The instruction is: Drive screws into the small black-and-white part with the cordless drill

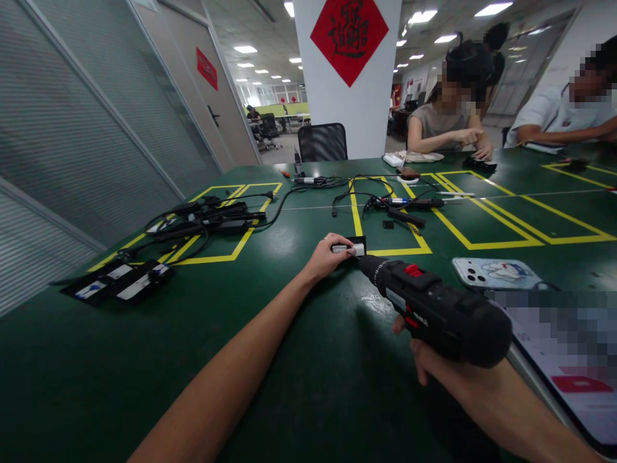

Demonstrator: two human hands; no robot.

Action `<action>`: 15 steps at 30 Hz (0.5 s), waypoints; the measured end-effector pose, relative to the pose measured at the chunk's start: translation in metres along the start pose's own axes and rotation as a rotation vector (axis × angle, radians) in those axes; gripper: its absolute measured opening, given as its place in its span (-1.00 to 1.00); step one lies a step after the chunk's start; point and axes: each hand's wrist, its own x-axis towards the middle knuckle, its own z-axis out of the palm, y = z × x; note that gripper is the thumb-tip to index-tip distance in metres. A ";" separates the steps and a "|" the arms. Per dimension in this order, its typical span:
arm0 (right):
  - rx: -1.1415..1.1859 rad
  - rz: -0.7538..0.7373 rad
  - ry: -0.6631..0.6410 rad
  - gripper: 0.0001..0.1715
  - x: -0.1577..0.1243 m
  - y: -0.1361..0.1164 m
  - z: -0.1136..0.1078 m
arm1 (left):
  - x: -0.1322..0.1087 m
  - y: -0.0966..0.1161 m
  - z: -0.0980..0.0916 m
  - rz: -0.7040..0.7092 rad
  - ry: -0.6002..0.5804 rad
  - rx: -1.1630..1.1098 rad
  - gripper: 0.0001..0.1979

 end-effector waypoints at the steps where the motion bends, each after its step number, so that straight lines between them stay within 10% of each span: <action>1: -0.001 0.012 0.009 -0.71 -0.001 -0.001 0.000 | 0.000 0.000 0.000 -0.001 -0.001 0.001 -0.83; 15: -0.141 -0.066 0.038 -0.81 0.007 0.003 -0.003 | 0.000 -0.001 0.000 -0.026 -0.016 -0.002 -0.80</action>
